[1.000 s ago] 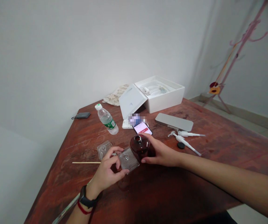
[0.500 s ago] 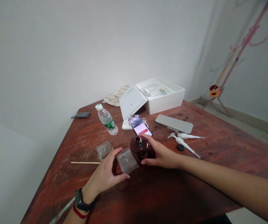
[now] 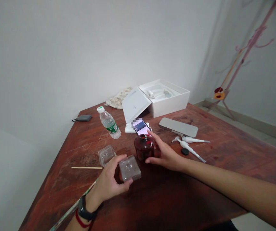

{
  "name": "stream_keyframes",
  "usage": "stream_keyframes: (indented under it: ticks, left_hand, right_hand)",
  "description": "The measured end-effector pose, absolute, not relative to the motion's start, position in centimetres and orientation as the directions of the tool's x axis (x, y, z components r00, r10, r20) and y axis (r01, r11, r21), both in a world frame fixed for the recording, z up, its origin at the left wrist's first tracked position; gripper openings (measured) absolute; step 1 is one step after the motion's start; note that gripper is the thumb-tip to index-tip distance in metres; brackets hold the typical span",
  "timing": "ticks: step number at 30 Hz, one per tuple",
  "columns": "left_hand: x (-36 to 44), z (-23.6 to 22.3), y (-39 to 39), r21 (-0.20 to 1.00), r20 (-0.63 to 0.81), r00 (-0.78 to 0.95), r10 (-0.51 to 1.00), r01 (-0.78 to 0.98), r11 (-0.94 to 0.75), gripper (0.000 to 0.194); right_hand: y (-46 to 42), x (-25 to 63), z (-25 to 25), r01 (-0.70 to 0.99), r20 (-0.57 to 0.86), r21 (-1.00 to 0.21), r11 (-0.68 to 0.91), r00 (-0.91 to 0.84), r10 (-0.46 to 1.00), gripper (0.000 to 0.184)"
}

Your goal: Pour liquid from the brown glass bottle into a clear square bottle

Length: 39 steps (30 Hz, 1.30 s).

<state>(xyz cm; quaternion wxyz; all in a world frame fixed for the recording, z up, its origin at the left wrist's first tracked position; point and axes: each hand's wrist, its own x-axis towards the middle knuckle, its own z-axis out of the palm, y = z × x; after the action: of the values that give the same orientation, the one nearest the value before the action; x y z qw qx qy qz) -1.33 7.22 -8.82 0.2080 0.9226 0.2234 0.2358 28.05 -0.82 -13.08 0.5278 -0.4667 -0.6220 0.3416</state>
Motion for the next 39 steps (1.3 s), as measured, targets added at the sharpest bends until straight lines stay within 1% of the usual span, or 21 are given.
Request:
stream_keyframes:
  ticks: [2, 4, 10, 12, 15, 18, 26, 32, 36, 39]
  left_hand:
    - [-1.4, -8.7, 7.1, 0.486, 0.357, 0.791, 0.497, 0.297, -0.822, 0.073]
    - [-1.4, -8.7, 7.0, 0.495, 0.357, 0.797, 0.487, 0.281, -0.822, 0.074]
    - [-1.4, -8.5, 6.8, 0.557, 0.308, 0.842, 0.442, 0.218, -0.802, 0.076]
    - [-1.4, -8.4, 6.8, 0.571, 0.286, 0.856, 0.430, 0.208, -0.794, 0.076]
    - [-1.3, -8.5, 6.8, 0.577, 0.259, 0.863, 0.433, 0.221, -0.787, 0.076]
    - [-1.3, -8.6, 6.8, 0.572, 0.252, 0.867, 0.431, 0.226, -0.789, 0.073]
    - [-1.2, -8.9, 7.1, 0.580, 0.240, 0.882, 0.405, 0.204, -0.788, 0.073]
    - [-1.3, -8.7, 7.5, 0.601, 0.189, 0.881, 0.434, 0.246, -0.760, 0.075]
    - [-1.4, -8.4, 7.8, 0.596, 0.166, 0.883, 0.439, 0.265, -0.758, 0.079]
    - [-1.6, -8.5, 7.9, 0.573, 0.135, 0.881, 0.453, 0.304, -0.761, 0.090]
  right_hand:
    - [-0.7, 27.8, -13.1, 0.148, 0.326, -0.935, 0.321, 0.007, 0.945, 0.113]
    - [-0.7, 27.7, -12.9, 0.146, 0.327, -0.935, 0.324, -0.006, 0.945, 0.109]
    - [-0.9, 27.9, -12.6, 0.303, 0.326, -0.892, 0.335, -0.083, 0.942, 0.089]
    - [-0.9, 28.1, -12.8, 0.345, 0.338, -0.871, 0.350, -0.096, 0.936, 0.086]
    - [-0.6, 28.2, -13.3, 0.426, 0.393, -0.815, 0.392, -0.090, 0.915, 0.087]
    - [-0.4, 28.4, -13.5, 0.467, 0.424, -0.780, 0.417, -0.097, 0.901, 0.086]
    - [-0.9, 27.9, -12.4, 0.449, 0.334, -0.825, 0.343, -0.102, 0.937, 0.089]
    - [-0.9, 28.0, -12.5, 0.482, 0.330, -0.810, 0.334, -0.097, 0.939, 0.093]
    - [-0.8, 28.2, -12.8, 0.516, 0.346, -0.787, 0.340, -0.087, 0.934, 0.093]
    - [-0.8, 28.3, -13.1, 0.510, 0.369, -0.785, 0.350, -0.068, 0.927, 0.093]
